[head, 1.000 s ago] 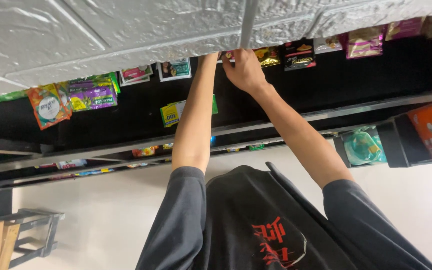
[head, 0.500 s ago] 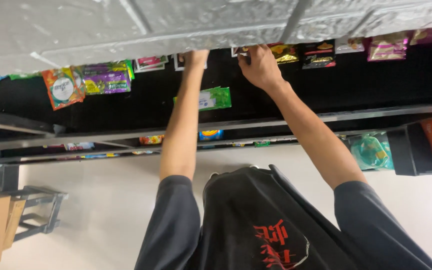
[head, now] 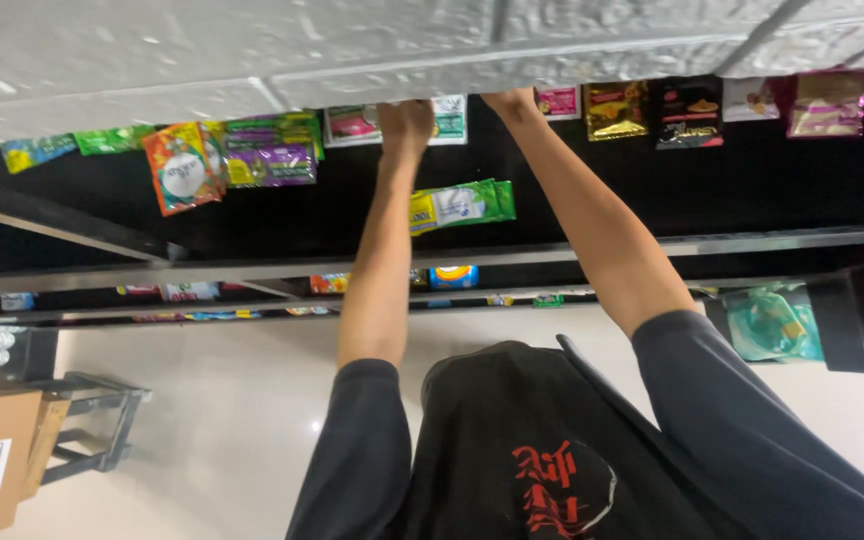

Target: Restocking a grocery store shelf with small product sachets from a cardboard box.

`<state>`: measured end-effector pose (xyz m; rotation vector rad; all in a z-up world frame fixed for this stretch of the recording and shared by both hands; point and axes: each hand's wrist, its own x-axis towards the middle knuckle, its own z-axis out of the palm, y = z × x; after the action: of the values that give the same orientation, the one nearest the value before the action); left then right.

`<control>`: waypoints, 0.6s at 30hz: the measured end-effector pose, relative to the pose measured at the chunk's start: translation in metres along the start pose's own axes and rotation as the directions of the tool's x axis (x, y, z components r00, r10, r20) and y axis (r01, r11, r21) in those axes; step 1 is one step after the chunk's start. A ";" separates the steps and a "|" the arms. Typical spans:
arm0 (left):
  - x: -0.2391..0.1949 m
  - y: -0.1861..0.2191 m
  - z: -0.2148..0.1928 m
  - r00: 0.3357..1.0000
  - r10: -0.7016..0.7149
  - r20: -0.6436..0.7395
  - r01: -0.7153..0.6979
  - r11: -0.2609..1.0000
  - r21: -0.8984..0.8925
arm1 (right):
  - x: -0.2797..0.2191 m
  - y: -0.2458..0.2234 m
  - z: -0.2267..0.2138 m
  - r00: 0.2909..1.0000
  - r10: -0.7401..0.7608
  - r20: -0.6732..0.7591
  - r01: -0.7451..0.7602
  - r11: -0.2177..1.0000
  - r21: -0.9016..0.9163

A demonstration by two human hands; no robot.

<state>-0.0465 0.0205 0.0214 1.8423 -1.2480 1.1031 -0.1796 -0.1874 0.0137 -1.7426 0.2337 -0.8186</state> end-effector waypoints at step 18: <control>0.026 0.027 -0.005 0.858 -0.373 0.354 0.437 0.891 -0.121 | 0.012 -0.188 0.056 0.950 -0.147 -0.276 0.016 0.904 -0.427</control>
<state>-0.0680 0.0054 0.0480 2.0581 -1.0205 0.4411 -0.1821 -0.0866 0.1822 -2.0321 0.5827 -1.1645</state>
